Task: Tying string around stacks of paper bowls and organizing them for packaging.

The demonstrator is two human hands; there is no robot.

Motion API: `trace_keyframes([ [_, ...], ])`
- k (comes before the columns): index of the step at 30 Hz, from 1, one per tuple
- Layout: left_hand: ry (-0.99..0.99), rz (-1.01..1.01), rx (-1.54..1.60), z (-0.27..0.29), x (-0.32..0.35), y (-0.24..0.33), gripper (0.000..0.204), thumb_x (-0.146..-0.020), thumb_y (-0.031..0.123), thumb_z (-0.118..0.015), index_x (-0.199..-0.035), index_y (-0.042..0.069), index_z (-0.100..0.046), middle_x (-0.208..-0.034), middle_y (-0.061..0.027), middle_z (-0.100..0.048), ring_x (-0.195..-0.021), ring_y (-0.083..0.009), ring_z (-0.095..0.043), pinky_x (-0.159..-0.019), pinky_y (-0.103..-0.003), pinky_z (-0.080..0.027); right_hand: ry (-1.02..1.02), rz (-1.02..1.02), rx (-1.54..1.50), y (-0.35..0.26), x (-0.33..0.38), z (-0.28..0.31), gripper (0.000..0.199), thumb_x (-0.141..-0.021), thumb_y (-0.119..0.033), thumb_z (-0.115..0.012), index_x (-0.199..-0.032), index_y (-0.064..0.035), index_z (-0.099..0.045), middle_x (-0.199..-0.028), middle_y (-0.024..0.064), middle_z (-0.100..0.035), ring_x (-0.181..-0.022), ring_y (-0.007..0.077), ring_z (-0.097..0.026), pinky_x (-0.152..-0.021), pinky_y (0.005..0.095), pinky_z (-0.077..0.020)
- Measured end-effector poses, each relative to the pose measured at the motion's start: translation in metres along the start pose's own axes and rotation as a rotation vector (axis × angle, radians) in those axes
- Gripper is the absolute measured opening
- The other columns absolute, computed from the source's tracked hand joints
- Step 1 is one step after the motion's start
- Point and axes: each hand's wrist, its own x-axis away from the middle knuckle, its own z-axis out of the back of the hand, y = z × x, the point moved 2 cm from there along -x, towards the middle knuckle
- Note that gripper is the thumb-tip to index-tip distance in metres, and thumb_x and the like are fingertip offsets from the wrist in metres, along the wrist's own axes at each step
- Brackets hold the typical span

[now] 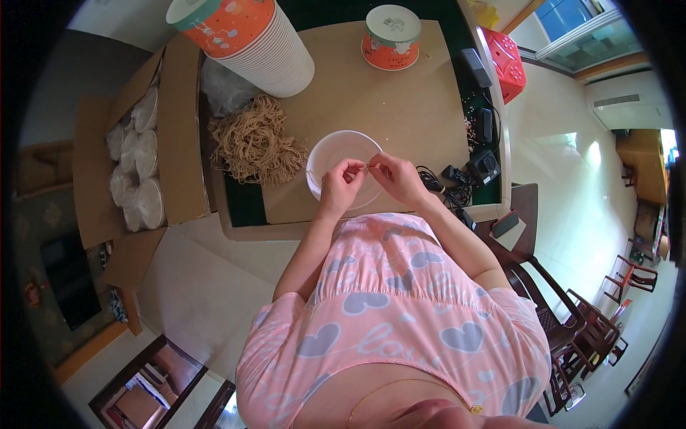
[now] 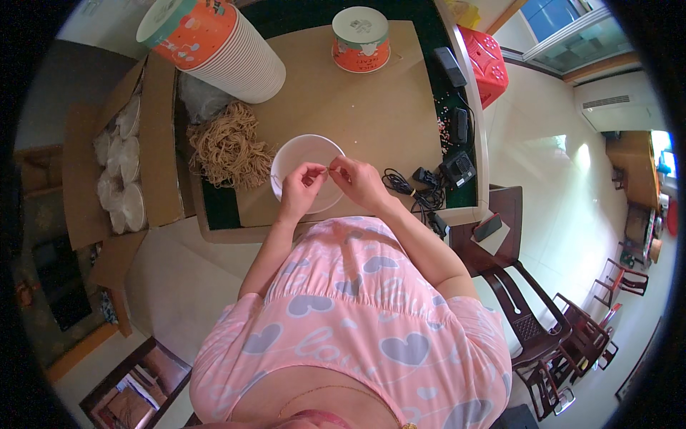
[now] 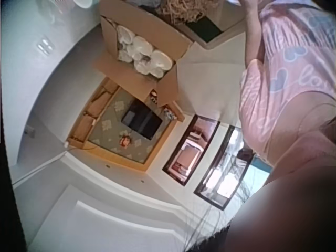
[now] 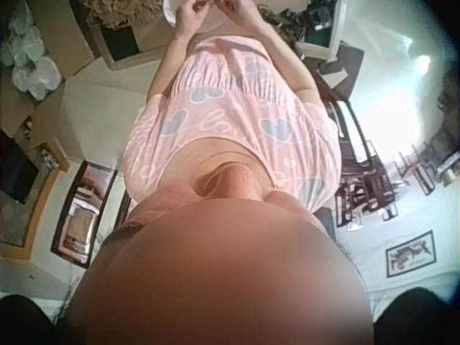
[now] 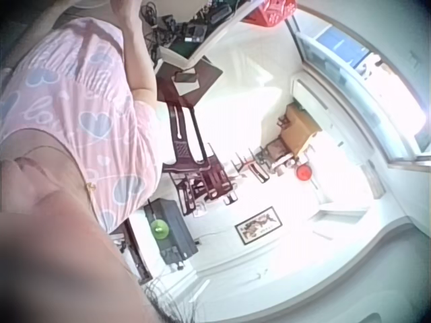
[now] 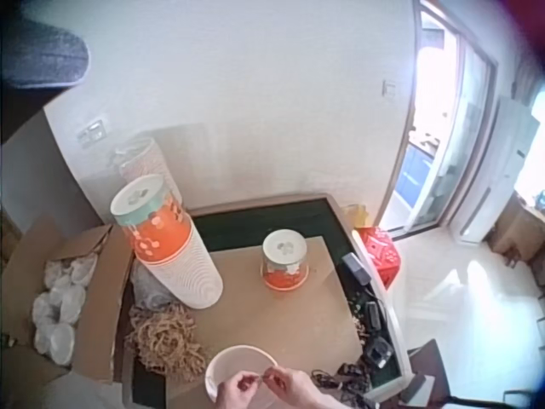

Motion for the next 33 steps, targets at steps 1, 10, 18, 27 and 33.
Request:
trace_keyframes([
  [1,-0.001,0.000,0.000,0.000,0.000,0.000,0.012,-0.084,0.009,-0.064,-0.092,0.000,-0.064,-0.076,-0.0061,-0.068,-0.062,-0.0105,-0.062,-0.059,-0.025,-0.049,0.001,-0.001,0.000,0.000,0.000,0.000,0.010,-0.085,-0.012,-0.060,-0.092,-0.0042,-0.058,-0.064,0.0094,-0.057,-0.053,0.0175,-0.053,-0.051,0.0298,-0.0432],
  [10,0.000,-0.003,-0.028,-0.002,-0.001,-0.001,0.009,-0.085,0.009,-0.065,-0.092,0.004,-0.066,-0.073,-0.0002,-0.065,-0.058,-0.0047,-0.055,-0.054,-0.021,-0.045,0.034,0.042,0.053,0.001,0.001,-0.001,0.012,-0.084,-0.012,-0.062,-0.095,-0.0069,-0.062,-0.064,0.0109,-0.057,-0.053,0.0198,-0.053,-0.051,0.0305,-0.0428],
  [18,0.080,-0.109,-0.092,-0.004,-0.005,0.006,0.008,-0.083,0.008,-0.063,-0.088,0.001,-0.063,-0.074,-0.0084,-0.066,-0.061,-0.0154,-0.062,-0.057,-0.028,-0.048,0.043,0.062,0.095,0.000,0.001,-0.001,0.015,-0.082,-0.015,-0.065,-0.096,-0.0094,-0.064,-0.064,0.0115,-0.057,-0.052,0.0205,-0.053,-0.049,0.0310,-0.0419],
  [27,0.093,-0.097,-0.027,-0.005,-0.006,0.002,0.007,-0.087,0.008,-0.060,-0.086,0.001,-0.059,-0.073,-0.0076,-0.065,-0.061,-0.0148,-0.063,-0.058,-0.028,-0.049,0.060,0.027,0.106,-0.004,0.003,-0.001,0.015,-0.082,-0.018,-0.065,-0.095,-0.0106,-0.065,-0.062,0.0111,-0.056,-0.052,0.0210,-0.055,-0.049,0.0317,-0.0427],
  [33,0.076,-0.085,-0.033,-0.005,-0.005,0.003,0.008,-0.087,0.008,-0.060,-0.086,0.000,-0.059,-0.072,-0.0074,-0.065,-0.062,-0.0149,-0.063,-0.058,-0.028,-0.049,0.085,0.117,0.124,-0.001,0.003,-0.002,0.013,-0.084,-0.016,-0.063,-0.095,-0.0108,-0.065,-0.071,0.0114,-0.062,-0.059,0.0245,-0.060,-0.053,0.0328,-0.0462],
])
